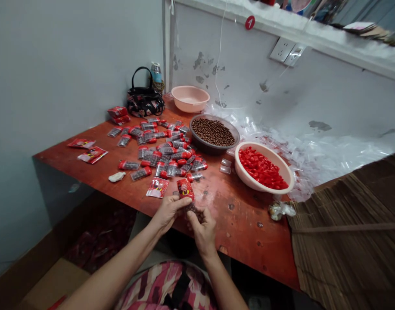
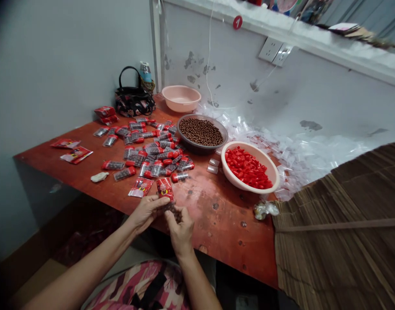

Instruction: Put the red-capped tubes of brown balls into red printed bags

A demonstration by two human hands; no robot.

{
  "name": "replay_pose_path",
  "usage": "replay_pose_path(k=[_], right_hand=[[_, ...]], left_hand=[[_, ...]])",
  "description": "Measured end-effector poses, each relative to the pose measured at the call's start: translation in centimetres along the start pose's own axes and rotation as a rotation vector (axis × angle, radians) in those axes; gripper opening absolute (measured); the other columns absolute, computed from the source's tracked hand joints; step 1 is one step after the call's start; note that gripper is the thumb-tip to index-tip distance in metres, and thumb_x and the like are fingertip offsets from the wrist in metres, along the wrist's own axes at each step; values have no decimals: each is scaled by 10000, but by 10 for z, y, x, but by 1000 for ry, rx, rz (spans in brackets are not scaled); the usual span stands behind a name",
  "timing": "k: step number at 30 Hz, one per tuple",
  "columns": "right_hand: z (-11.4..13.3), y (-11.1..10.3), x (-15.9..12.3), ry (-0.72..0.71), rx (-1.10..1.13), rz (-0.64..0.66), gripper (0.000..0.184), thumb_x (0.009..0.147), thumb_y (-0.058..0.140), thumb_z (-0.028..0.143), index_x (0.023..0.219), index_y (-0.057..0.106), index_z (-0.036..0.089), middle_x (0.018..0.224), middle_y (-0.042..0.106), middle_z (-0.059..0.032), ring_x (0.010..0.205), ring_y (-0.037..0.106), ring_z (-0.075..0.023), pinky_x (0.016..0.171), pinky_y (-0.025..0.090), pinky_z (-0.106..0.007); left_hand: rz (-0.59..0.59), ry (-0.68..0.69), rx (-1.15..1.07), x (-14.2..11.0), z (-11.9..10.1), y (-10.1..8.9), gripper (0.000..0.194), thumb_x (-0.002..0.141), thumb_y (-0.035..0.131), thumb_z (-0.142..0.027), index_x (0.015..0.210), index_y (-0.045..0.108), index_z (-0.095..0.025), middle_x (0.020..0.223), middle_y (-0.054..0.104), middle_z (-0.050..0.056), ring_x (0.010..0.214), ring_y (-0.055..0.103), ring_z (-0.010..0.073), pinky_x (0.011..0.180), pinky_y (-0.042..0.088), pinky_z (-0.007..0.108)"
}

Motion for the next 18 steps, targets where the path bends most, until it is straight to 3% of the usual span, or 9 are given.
replay_pose_path(k=[5,10,15,18], right_hand=[[2,2,0,108,44,88,192,720,580,343,753,499,173,515,540,42,329,426,-65,312,327,-171],[8,3,-2,-111,-177,14,133,705,600,301,713,544,180,600,550,23,502,500,-97,482,418,-209],[3,6,-6,55,17,73,173,714,585,337,737,503,186,528,531,43,353,434,-73,333,338,-183],[2,6,-8,51,21,60,173,720,581,329,735,498,178,560,546,29,373,449,-74,339,344,-180]], left_hand=[[8,-13,-3,-1,1,-1,199,598,685,-268,671,655,-85,609,642,72,541,577,150,532,438,247],[-49,-25,-81,-2,3,1,225,572,708,-270,694,662,-87,644,655,83,603,599,160,594,449,245],[74,-67,-44,-10,3,4,232,630,655,-298,733,653,-89,532,613,42,388,522,140,388,402,254],[74,-75,-27,-13,3,2,221,634,651,-294,725,649,-93,508,595,28,363,504,131,371,391,251]])
Point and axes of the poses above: each hand's wrist, its own x-axis towards the middle knuckle, its own y-axis out of the palm, z = x × y, the point moved 1 cm from there along x, towards the middle knuckle
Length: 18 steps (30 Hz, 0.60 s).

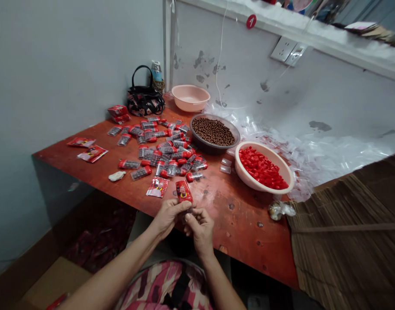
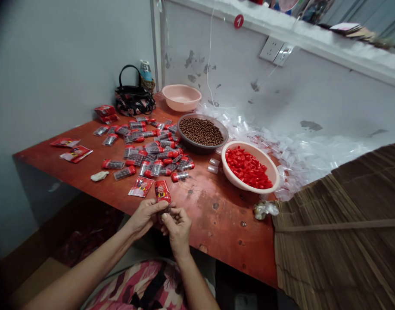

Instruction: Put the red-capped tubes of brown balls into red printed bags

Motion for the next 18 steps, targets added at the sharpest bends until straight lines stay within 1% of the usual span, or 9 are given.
replay_pose_path(k=[4,5,6,7,9,10,12,15,18], right_hand=[[3,-3,-2,-147,-178,-75,112,717,590,276,753,547,180,654,571,4,549,517,-108,520,439,-226],[3,-3,-1,-162,-190,-83,106,713,594,268,757,553,181,663,572,2,565,519,-110,539,442,-229],[2,-4,0,-144,-164,-73,107,712,596,268,752,548,180,650,570,5,538,511,-104,510,435,-222],[1,-3,1,-96,-101,-48,117,711,594,275,738,533,180,621,564,11,477,488,-90,444,411,-206],[-4,-2,3,23,83,8,158,708,590,294,700,485,177,567,553,26,355,412,-57,323,316,-169],[-6,-1,4,66,165,32,178,708,587,302,684,464,176,544,546,32,317,378,-44,293,273,-156],[-9,0,3,88,241,45,193,711,584,303,675,446,173,527,540,38,299,362,-34,283,252,-143],[-7,0,1,48,134,20,170,719,586,290,698,475,164,503,508,55,325,382,-38,304,278,-140],[-1,0,-2,-31,-43,-20,142,719,585,282,723,518,156,519,501,53,397,428,-55,374,348,-160]], left_hand=[[-133,101,4,3,5,-1,175,592,692,-237,685,647,-95,585,628,41,516,569,127,491,423,213],[-153,121,4,4,7,0,178,589,695,-234,692,645,-98,594,632,40,519,570,124,492,422,208],[-161,131,6,5,9,1,186,595,691,-240,707,641,-100,592,631,37,495,562,119,469,415,206],[-156,128,11,5,11,2,197,608,681,-256,722,637,-102,577,626,33,451,546,114,431,403,207],[-115,107,31,3,13,6,220,641,650,-295,736,626,-99,505,593,18,348,492,106,347,362,211],[-80,90,40,1,14,7,231,656,633,-313,732,622,-95,467,569,9,309,467,107,315,344,216],[-13,63,43,-4,13,8,239,671,614,-327,702,614,-90,418,527,-6,278,444,114,291,345,230],[33,31,-12,-8,11,6,225,679,609,-314,719,611,-93,469,556,9,334,490,134,332,399,258],[-34,51,-122,-6,13,3,209,680,617,-286,774,621,-99,598,618,39,466,554,138,435,449,257]])
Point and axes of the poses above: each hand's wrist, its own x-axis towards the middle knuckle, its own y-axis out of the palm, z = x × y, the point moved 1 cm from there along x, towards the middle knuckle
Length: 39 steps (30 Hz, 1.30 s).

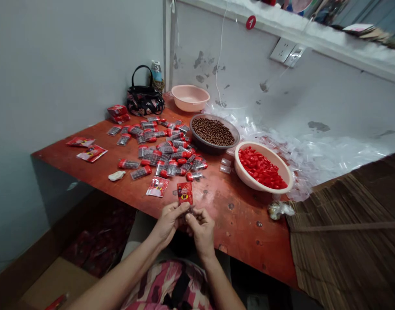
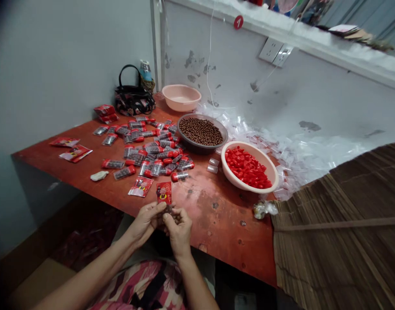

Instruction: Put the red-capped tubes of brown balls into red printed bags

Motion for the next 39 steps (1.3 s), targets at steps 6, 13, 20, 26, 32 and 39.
replay_pose_path(k=[6,13,20,26,32,39], right_hand=[[2,3,-5,-55,-77,3,130,717,581,279,720,529,159,515,506,48,428,451,-72,411,382,-180],[-10,5,-4,131,292,46,193,699,609,287,669,475,152,473,522,52,290,366,-25,281,261,-126],[-4,3,2,109,242,-21,184,688,632,281,713,521,137,484,508,59,314,403,-26,293,302,-119],[-5,6,-1,94,266,-81,180,706,614,290,707,508,145,498,516,54,337,426,-38,311,333,-129],[-8,5,3,196,418,-76,187,692,627,285,697,513,138,483,504,57,305,373,-16,289,262,-111],[0,4,0,124,221,-4,211,689,638,289,803,572,124,588,585,11,416,514,-70,387,421,-166]], left_hand=[[-41,11,20,4,5,-1,228,642,654,-259,769,636,-70,586,613,46,466,547,120,421,428,212],[17,23,149,-4,8,0,228,661,623,-305,709,599,-84,486,553,13,290,447,104,280,354,225],[54,90,3,-4,5,0,279,756,504,-376,688,558,-111,536,541,16,384,495,127,349,421,268],[-51,155,57,-3,19,0,228,751,531,-330,660,539,-121,481,468,-31,349,416,75,320,350,203],[-57,172,105,-8,21,0,210,741,547,-313,667,556,-117,509,489,-22,397,461,88,382,386,219],[5,63,-8,-1,3,-5,256,744,532,-348,711,581,-99,555,547,21,401,481,114,353,389,240]])
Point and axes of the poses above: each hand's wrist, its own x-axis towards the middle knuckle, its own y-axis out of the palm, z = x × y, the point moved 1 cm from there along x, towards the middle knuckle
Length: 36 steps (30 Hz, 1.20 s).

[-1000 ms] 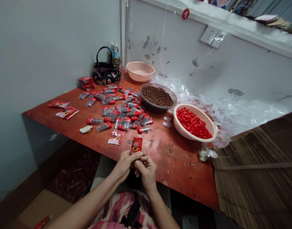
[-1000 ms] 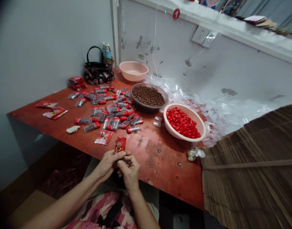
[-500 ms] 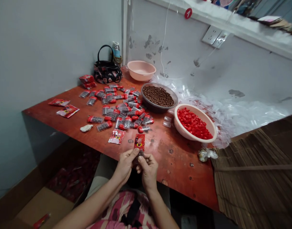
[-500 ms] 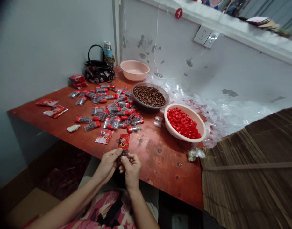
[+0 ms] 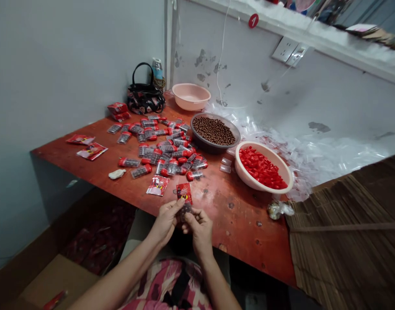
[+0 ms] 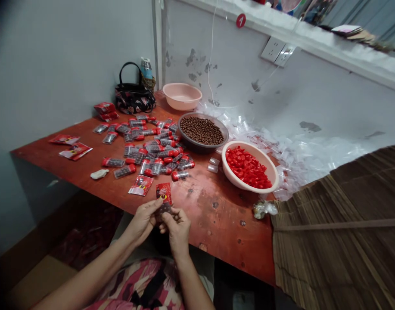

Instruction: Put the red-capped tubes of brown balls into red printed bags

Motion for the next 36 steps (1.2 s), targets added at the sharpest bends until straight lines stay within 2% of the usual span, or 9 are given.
replay_pose_path(k=[4,10,17,23,27,30,32,36], right_hand=[[-1,-2,-3,29,28,40,290,710,621,286,944,573,121,684,626,-22,532,584,-103,527,500,-224],[-3,-4,-4,-46,-11,-56,210,690,642,270,841,592,134,693,613,-12,521,570,-93,484,495,-203],[-3,-2,-3,4,9,-1,184,697,636,265,797,576,124,586,596,6,455,551,-84,449,471,-192],[-6,-2,-6,-43,-43,-23,185,689,640,266,804,583,133,613,595,8,488,559,-93,465,476,-199],[-5,-1,-9,-72,-101,6,164,707,619,265,806,586,139,629,597,6,489,543,-88,467,462,-195],[-3,1,-10,-126,-187,12,149,702,621,260,800,600,150,654,604,4,513,540,-92,501,464,-202],[-3,2,-10,-86,-133,17,147,697,623,263,783,593,149,627,602,8,495,541,-93,485,463,-202],[-4,-1,-4,23,40,-17,169,670,648,263,735,555,138,550,587,16,428,538,-88,422,447,-189]], left_hand=[[-112,48,2,5,0,-3,197,688,615,-287,682,597,-91,587,570,19,486,506,95,424,397,196],[-170,67,25,1,9,0,191,641,654,-285,668,594,-106,580,578,5,468,494,91,410,379,195],[-87,23,-37,-1,4,-3,211,689,602,-316,667,567,-110,564,549,3,435,473,94,381,380,218],[-119,32,32,-3,7,-6,211,662,628,-305,632,568,-105,563,562,8,454,492,100,401,377,213],[-116,15,-2,-5,8,-6,209,678,614,-315,676,579,-108,567,565,10,452,485,99,411,379,220],[-162,22,-24,-5,8,-5,219,663,631,-311,717,599,-101,577,573,16,472,488,97,421,363,207],[-157,8,-6,-4,9,-3,238,664,629,-320,721,607,-90,564,568,22,450,464,89,404,339,203],[-56,-21,-15,-7,13,1,254,676,614,-337,667,603,-84,516,505,-1,418,389,66,399,305,199]])
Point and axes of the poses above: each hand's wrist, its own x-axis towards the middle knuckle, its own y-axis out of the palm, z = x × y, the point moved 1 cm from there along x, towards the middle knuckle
